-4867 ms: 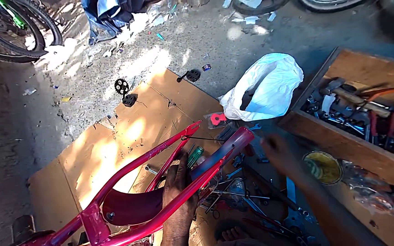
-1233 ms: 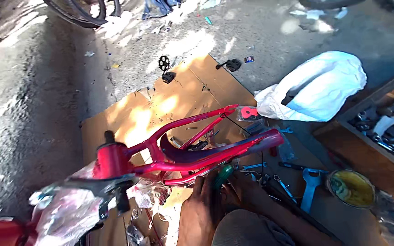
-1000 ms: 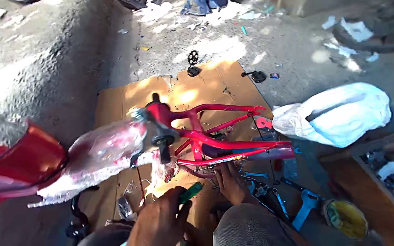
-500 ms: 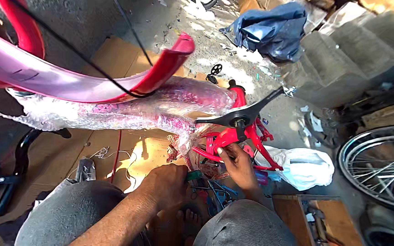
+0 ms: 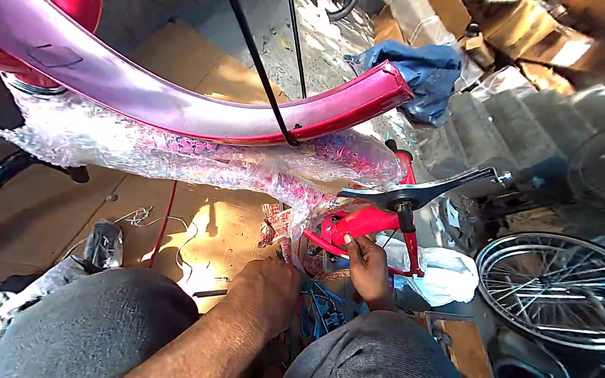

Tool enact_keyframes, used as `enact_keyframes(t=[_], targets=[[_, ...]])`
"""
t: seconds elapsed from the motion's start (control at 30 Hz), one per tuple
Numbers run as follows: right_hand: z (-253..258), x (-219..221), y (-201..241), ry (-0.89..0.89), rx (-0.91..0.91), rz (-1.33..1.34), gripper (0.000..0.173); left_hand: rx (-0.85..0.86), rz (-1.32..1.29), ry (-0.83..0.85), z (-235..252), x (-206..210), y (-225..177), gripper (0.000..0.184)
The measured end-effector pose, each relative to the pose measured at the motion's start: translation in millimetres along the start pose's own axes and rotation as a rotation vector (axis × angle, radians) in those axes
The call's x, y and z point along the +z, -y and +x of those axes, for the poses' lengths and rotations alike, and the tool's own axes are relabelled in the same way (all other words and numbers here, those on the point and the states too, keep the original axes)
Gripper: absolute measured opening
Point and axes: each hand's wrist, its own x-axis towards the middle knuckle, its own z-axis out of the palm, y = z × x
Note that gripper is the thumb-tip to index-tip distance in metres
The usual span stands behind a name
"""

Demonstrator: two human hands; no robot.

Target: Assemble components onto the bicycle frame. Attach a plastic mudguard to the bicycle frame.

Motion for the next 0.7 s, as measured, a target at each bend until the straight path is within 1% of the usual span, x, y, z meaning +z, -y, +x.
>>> enact_keyframes(t=[0.13, 0.23, 0.33, 0.7], targets=[[-1.7, 0.3, 5.1, -0.021, -0.002, -0.038, 0.03, 0.006, -0.007, 0.029, -1.2, -0.9, -1.0, 0.024], [-3.3, 5.2, 7.4, -0.081, -0.031, -0.105, 0.027, 0.006, -0.015, 0.043, -2.0, -1.3, -0.2, 0.025], [-2.0, 6.0, 8.0, -0.101, -0.038, -0.151, 0.026, 0.007, -0.011, 0.044, -2.4, -2.0, 0.4, 0.026], [-0.4, 7.1, 7.5, -0.1, -0.017, -0.128, 0.026, 0.017, -0.001, 0.04, -1.3, -1.6, -1.1, 0.024]])
